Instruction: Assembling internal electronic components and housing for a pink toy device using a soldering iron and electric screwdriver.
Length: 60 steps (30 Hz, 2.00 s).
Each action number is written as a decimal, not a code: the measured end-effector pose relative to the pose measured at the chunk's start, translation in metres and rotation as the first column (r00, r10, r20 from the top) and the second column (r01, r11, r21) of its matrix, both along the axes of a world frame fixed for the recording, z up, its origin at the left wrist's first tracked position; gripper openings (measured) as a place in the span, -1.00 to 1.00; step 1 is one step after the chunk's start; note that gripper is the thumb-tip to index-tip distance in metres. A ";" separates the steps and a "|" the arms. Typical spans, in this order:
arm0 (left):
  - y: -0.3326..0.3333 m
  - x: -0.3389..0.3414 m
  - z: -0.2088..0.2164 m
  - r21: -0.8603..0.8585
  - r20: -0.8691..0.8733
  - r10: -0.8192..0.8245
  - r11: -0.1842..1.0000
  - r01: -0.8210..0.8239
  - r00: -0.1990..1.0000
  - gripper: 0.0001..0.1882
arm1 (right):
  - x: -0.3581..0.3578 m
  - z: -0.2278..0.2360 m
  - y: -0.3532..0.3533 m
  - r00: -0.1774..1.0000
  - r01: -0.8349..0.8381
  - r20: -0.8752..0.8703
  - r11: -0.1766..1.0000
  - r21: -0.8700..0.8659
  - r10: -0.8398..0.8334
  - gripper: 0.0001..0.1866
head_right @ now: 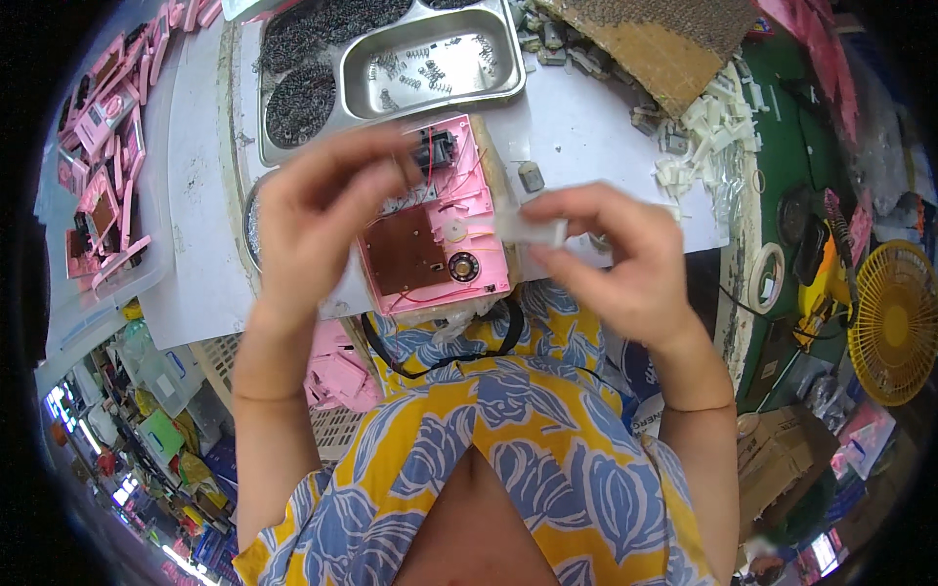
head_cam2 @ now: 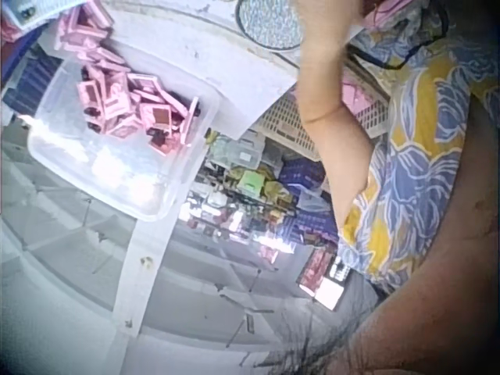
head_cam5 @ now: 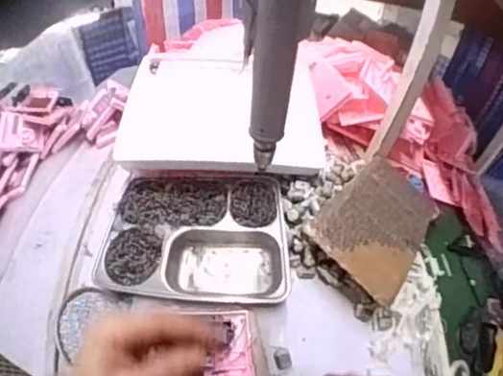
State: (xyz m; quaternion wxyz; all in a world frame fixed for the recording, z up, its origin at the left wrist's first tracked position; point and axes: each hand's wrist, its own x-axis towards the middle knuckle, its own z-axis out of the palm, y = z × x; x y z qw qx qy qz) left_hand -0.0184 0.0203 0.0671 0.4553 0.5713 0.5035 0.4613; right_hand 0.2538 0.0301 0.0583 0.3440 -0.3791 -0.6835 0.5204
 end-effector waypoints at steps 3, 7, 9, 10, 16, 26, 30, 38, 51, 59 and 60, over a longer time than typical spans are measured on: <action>-0.047 0.012 -0.021 -0.443 0.562 0.153 0.886 0.139 0.813 -0.81 | -0.018 -0.002 -0.009 0.995 -0.104 0.019 0.981 0.164 0.103 -0.67; -0.070 0.016 -0.046 -0.491 0.796 0.333 0.844 0.217 0.506 -0.88 | -0.029 -0.002 -0.012 0.987 -0.157 0.020 0.964 0.212 0.156 -0.71; -0.073 0.017 -0.048 -0.484 0.818 0.349 0.848 0.218 0.458 -0.90 | -0.032 -0.004 -0.012 0.983 -0.182 0.048 0.939 0.293 0.175 -0.71; -0.074 0.017 -0.049 -0.479 0.828 0.356 0.850 0.218 0.433 -0.90 | -0.033 -0.004 -0.012 0.981 -0.194 0.063 0.923 0.333 0.184 -0.70; -0.079 0.023 -0.044 -0.471 0.723 0.289 0.870 0.142 0.628 -0.90 | -0.033 0.002 -0.013 0.954 -0.290 0.213 0.827 0.481 0.210 -0.70; -0.047 0.033 -0.041 0.193 -0.747 0.072 0.975 0.112 0.661 -0.88 | 0.008 -0.029 0.002 0.952 -0.013 -0.300 0.969 -0.246 -0.063 -0.69; -0.046 0.036 -0.048 0.218 -0.718 0.056 0.965 0.147 0.694 -0.85 | 0.000 -0.030 0.006 0.979 -0.005 -0.203 0.985 -0.175 -0.031 -0.71; -0.079 0.011 -0.064 0.343 -0.607 0.047 0.916 0.208 0.793 -0.62 | -0.022 -0.038 0.020 0.935 -0.222 0.348 0.888 0.403 0.076 -0.69; -0.083 0.013 -0.084 0.443 -0.455 0.135 0.892 0.092 0.880 -0.36 | -0.033 -0.055 0.024 0.950 -0.276 0.262 0.844 0.459 0.168 -0.74; -0.072 0.016 -0.056 0.240 -0.718 -0.045 0.921 0.307 0.695 -0.46 | -0.039 -0.030 0.020 0.849 -0.407 0.511 0.787 0.463 0.138 -0.81; -0.072 0.015 -0.057 0.241 -0.714 -0.049 0.919 0.311 0.698 -0.45 | -0.032 -0.029 0.026 0.874 -0.320 0.480 0.830 0.456 0.074 -0.83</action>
